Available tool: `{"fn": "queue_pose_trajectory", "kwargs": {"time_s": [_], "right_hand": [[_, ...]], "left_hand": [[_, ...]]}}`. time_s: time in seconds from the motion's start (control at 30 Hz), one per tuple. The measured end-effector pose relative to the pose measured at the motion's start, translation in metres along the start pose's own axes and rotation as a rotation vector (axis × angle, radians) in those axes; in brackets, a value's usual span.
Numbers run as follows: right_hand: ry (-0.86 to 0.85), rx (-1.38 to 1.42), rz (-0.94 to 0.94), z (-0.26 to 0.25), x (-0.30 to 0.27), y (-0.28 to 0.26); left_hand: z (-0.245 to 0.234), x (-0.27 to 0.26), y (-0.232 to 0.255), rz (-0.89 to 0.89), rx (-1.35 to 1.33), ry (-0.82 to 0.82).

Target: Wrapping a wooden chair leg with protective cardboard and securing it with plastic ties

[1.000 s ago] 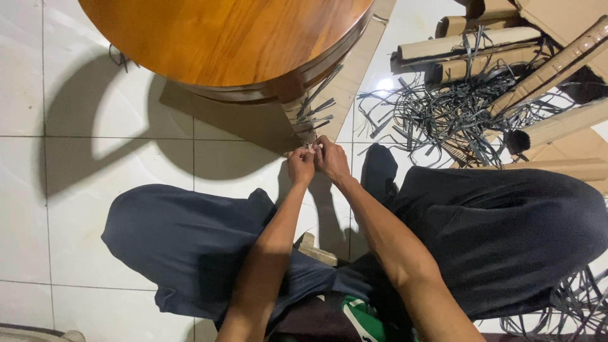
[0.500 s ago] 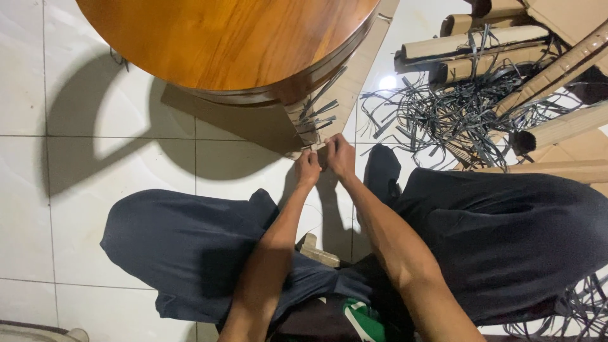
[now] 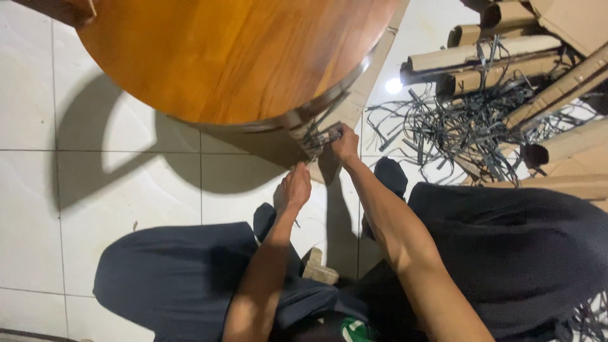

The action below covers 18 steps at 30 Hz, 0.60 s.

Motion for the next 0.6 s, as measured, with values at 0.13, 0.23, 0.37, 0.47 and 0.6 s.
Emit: {"fn": "queue_pose_trajectory", "kwargs": {"time_s": [0.13, 0.23, 0.37, 0.47, 0.6], "right_hand": [[-0.049, -0.08, 0.062, 0.011, 0.033, 0.019], [-0.125, -0.058, 0.098, 0.009, 0.029, 0.015], [-0.184, 0.029, 0.13, 0.01, 0.024, 0.01], [-0.219, 0.136, 0.148, 0.011, 0.03, 0.019], [-0.243, 0.272, 0.158, 0.0, 0.017, 0.006]], "left_hand": [[0.008, 0.001, 0.001, 0.005, 0.042, 0.003], [0.016, 0.001, 0.005, 0.043, 0.031, 0.072], [0.014, 0.006, 0.003, -0.123, 0.077, 0.321], [0.017, 0.012, 0.0, -0.215, 0.029, 0.481], [0.03, 0.027, -0.012, -0.271, 0.072, 0.608]]}}
Point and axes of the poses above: each hand's wrist, its own x-axis towards the middle knuckle, its own z-axis out of the palm, y = z × x, the point moved 3 cm from there along x, towards the middle knuckle, and after that the axes turned 7 degrees about z, right-handed, at the moved point
